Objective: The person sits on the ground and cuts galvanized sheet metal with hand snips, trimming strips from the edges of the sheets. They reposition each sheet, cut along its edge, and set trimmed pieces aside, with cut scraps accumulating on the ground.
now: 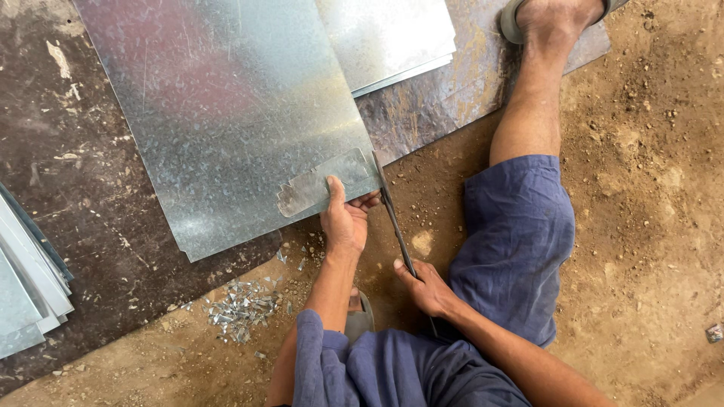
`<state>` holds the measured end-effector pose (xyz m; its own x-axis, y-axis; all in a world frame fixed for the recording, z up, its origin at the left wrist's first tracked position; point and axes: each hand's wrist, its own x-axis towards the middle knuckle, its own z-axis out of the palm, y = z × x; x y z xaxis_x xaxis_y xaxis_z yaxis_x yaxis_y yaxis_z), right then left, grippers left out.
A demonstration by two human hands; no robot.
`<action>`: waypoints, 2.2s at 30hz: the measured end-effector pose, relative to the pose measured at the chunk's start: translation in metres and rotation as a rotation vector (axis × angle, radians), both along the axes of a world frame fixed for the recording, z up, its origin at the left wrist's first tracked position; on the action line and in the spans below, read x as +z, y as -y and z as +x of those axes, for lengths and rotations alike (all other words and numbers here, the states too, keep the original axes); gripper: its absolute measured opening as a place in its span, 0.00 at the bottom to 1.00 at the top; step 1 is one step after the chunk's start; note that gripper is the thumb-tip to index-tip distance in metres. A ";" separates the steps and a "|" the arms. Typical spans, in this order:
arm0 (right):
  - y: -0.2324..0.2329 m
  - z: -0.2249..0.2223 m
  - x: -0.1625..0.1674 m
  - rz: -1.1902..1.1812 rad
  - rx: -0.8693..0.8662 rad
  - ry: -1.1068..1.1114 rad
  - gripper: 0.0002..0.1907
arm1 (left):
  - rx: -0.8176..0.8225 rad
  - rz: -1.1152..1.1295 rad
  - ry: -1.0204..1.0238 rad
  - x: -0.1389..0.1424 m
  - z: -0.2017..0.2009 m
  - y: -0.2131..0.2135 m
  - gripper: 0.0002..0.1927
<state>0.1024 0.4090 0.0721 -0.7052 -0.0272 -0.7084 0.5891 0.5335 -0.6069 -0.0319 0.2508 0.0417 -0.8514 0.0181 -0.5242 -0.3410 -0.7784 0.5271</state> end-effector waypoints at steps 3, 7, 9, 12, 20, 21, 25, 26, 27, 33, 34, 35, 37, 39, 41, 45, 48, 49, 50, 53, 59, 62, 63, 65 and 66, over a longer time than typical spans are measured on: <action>-0.003 0.004 -0.008 -0.076 -0.051 0.036 0.28 | 0.013 0.006 -0.010 -0.006 -0.001 -0.001 0.28; -0.016 0.025 -0.008 -0.443 -0.347 0.324 0.23 | 0.096 -0.109 0.005 -0.004 -0.009 0.003 0.25; -0.023 0.038 -0.006 -0.495 -0.313 0.331 0.25 | 0.163 -0.176 0.003 0.003 -0.016 0.008 0.21; -0.026 0.043 -0.011 -0.486 -0.382 0.346 0.26 | 0.222 -0.257 -0.098 0.023 -0.025 0.023 0.17; -0.025 0.001 -0.024 -0.447 -0.321 0.115 0.26 | -0.021 -0.468 -0.534 0.085 -0.003 0.135 0.12; -0.023 -0.005 -0.024 -0.422 -0.278 0.106 0.26 | 0.017 -0.483 -0.482 0.084 -0.003 0.154 0.13; -0.018 -0.028 -0.015 -0.317 0.061 0.103 0.27 | 0.211 -0.598 -0.203 0.052 0.002 0.223 0.18; -0.017 -0.034 -0.010 -0.245 0.207 0.102 0.27 | 0.275 -0.640 -0.119 0.040 0.000 0.238 0.18; -0.016 -0.044 -0.006 -0.177 0.356 0.085 0.27 | 0.215 -0.740 -0.012 0.030 -0.002 0.252 0.16; 0.025 -0.104 0.019 -0.091 0.939 0.108 0.28 | 0.047 -0.903 0.234 0.012 0.001 0.308 0.18; 0.033 -0.111 0.022 -0.035 1.010 0.198 0.29 | 0.025 -0.927 0.225 0.014 0.002 0.311 0.19; 0.042 -0.119 0.023 0.035 1.047 0.258 0.31 | 0.004 -0.948 0.216 0.014 0.002 0.313 0.20; 0.065 -0.137 0.019 0.176 1.110 0.354 0.34 | -0.002 -0.904 0.232 0.013 0.003 0.316 0.19; 0.085 -0.148 0.011 0.164 1.122 0.352 0.38 | -0.003 -0.869 0.230 0.011 0.003 0.318 0.19; 0.103 -0.157 0.001 0.144 1.128 0.361 0.40 | 0.005 -0.850 0.204 0.010 0.003 0.321 0.19; 0.121 -0.165 -0.009 0.145 1.101 0.431 0.43 | -0.012 -0.839 0.209 0.008 0.002 0.325 0.19; 0.125 -0.168 -0.009 0.222 1.110 0.413 0.45 | -0.026 -0.844 0.220 0.008 0.001 0.325 0.19; 0.126 -0.169 -0.007 0.254 1.124 0.393 0.46 | -0.033 -0.859 0.229 0.007 0.001 0.326 0.18; 0.128 -0.170 -0.006 0.266 1.153 0.385 0.46 | -0.041 -0.876 0.238 0.007 0.001 0.326 0.18; 0.131 -0.171 -0.001 0.304 1.208 0.381 0.47 | -0.027 -0.856 0.214 0.004 0.002 0.326 0.20; 0.136 -0.173 0.002 0.391 1.243 0.388 0.45 | -0.006 -0.861 0.195 0.001 0.004 0.326 0.19; 0.140 -0.178 0.003 0.421 1.371 0.312 0.42 | 0.019 -0.835 0.168 0.002 0.004 0.325 0.20; 0.141 -0.180 0.004 0.375 1.377 0.300 0.40 | 0.018 -0.839 0.175 0.002 0.004 0.324 0.20; 0.143 -0.184 0.007 0.359 1.395 0.279 0.38 | 0.017 -0.849 0.183 0.002 0.003 0.324 0.20; 0.144 -0.185 0.008 0.389 1.410 0.270 0.37 | 0.014 -0.862 0.186 0.002 0.003 0.324 0.20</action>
